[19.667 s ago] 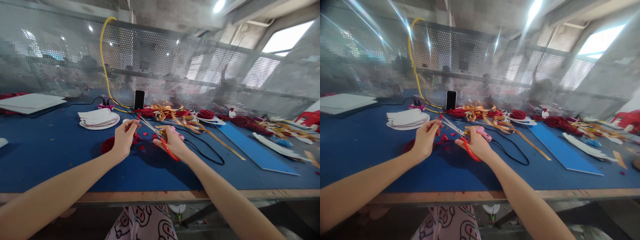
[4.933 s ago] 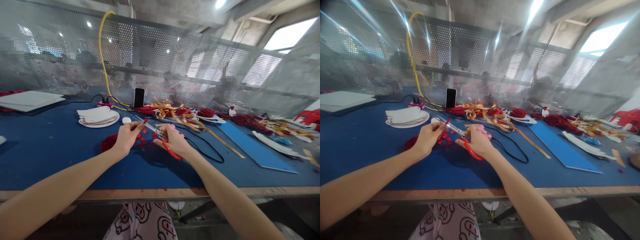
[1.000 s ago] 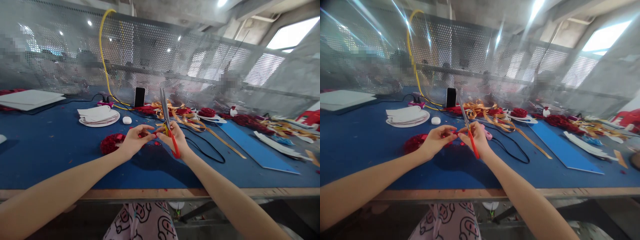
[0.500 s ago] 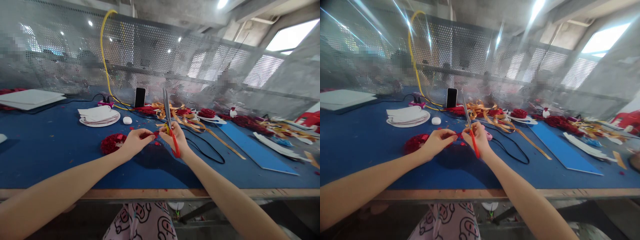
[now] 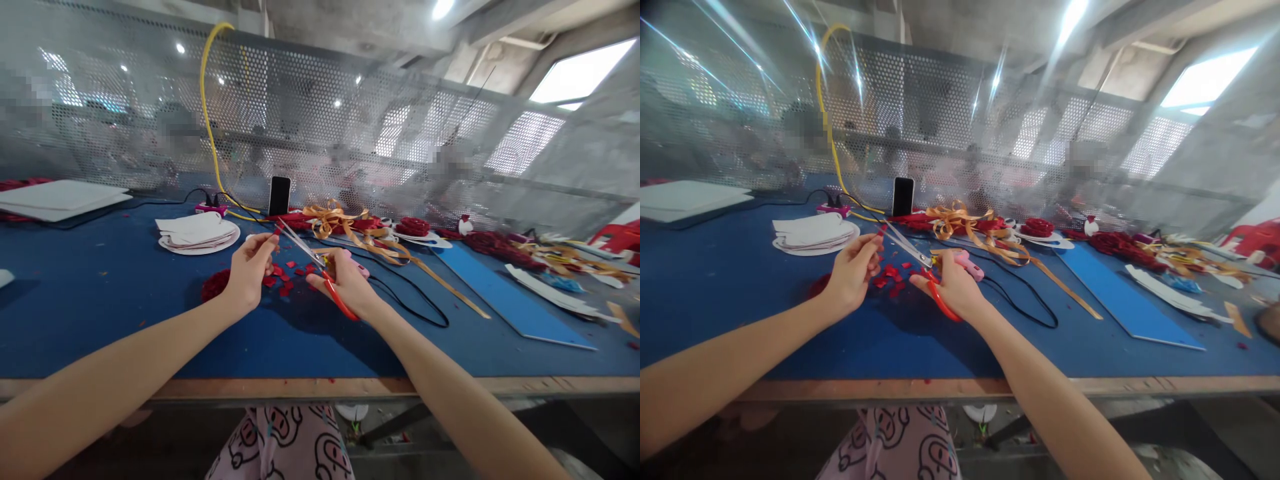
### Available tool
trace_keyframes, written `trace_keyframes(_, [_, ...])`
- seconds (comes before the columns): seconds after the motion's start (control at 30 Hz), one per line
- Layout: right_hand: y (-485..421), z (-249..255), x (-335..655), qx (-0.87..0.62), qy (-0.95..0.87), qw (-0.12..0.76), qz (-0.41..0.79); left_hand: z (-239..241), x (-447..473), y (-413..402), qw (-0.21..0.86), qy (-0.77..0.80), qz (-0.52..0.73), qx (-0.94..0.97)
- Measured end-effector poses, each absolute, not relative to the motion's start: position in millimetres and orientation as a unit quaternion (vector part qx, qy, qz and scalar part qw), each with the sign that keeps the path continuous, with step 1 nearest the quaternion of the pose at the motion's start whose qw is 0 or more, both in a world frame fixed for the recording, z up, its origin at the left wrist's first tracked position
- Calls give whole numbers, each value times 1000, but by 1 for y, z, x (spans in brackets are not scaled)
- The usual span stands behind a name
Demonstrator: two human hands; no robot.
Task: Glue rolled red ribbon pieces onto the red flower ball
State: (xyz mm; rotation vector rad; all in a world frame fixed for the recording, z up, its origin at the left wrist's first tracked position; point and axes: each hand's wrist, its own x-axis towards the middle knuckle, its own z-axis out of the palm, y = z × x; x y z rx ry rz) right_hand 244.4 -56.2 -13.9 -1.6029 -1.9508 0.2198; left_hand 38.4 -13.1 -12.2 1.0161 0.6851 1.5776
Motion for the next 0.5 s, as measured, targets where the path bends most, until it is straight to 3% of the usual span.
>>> trace_keyframes(0.17, [-57,-14,241,-611,-741,264,88,-13,39,-14,546,294,658,426])
trace_keyframes(0.5, [-54,-24,241,-570,-750,302,143,-17,43,-21,533,327,602,497])
